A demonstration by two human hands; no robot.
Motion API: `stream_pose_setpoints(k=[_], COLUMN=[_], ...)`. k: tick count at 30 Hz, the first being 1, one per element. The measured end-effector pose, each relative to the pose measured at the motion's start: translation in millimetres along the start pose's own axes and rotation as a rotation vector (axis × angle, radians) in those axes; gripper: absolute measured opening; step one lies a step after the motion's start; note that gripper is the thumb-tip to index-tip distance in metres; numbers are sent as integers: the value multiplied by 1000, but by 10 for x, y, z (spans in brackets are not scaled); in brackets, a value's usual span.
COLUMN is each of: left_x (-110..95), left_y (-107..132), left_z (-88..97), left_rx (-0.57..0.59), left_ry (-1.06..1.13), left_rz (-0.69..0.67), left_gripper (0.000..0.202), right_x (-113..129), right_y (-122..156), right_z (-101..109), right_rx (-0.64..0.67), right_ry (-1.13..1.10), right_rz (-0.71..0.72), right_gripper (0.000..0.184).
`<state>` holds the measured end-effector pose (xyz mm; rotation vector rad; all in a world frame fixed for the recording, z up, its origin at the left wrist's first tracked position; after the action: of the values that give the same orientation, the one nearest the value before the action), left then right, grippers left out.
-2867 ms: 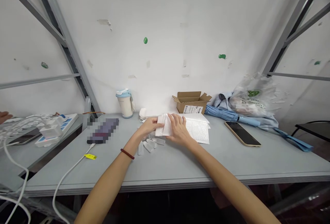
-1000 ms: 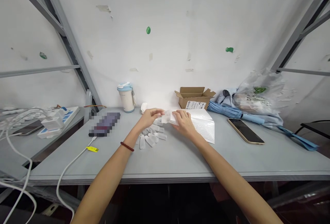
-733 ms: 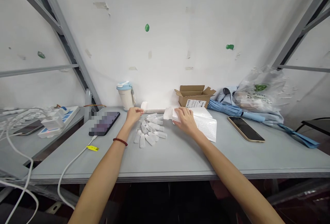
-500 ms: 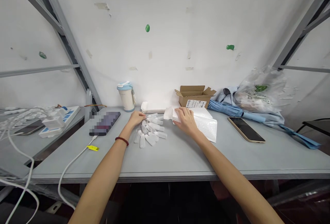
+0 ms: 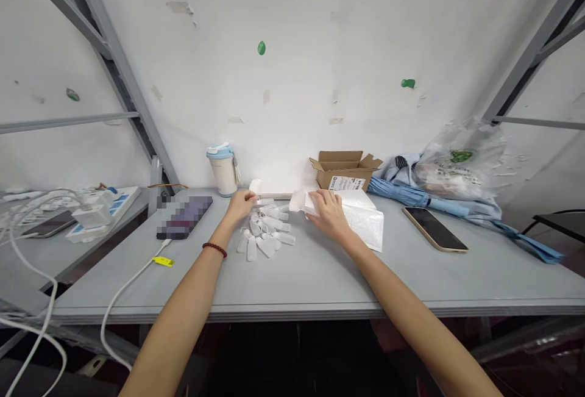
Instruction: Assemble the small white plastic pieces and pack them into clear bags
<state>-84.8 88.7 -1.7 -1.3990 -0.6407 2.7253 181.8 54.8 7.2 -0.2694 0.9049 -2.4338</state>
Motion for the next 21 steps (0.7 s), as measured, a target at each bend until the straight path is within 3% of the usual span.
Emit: stream_pose_setpoints(k=[3,8,13,21], left_x=[-90,-329,-520,-749], left_y=[-3,43,153,351], left_z=[48,41,-74,-281], left_rx=[-41,59,153,119], left_ry=[46,178,278,203], left_rz=[-25,-111,-168,-223], left_gripper=[16,20,28,22], right_x=[5,12,6,13], right_y=[2,1,5,7], right_z=[0,1,-27,-24], right_rx=[7,8,1,-25], right_ry=[6,13,5,-13], right_rz=[-1,-10,-6,25], right_gripper=[39,41,42,40])
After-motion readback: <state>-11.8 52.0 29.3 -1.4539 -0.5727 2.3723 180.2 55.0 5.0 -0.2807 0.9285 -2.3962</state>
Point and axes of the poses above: each hand's wrist, its own y-axis away from the middle knuckle, its own z-axis out of the back of the hand, x = y × z, the point moved 4 cm from there along -y, towards the middle knuckle, and after that the axes turned 2 degrees about -z, right-handed, at the moved point
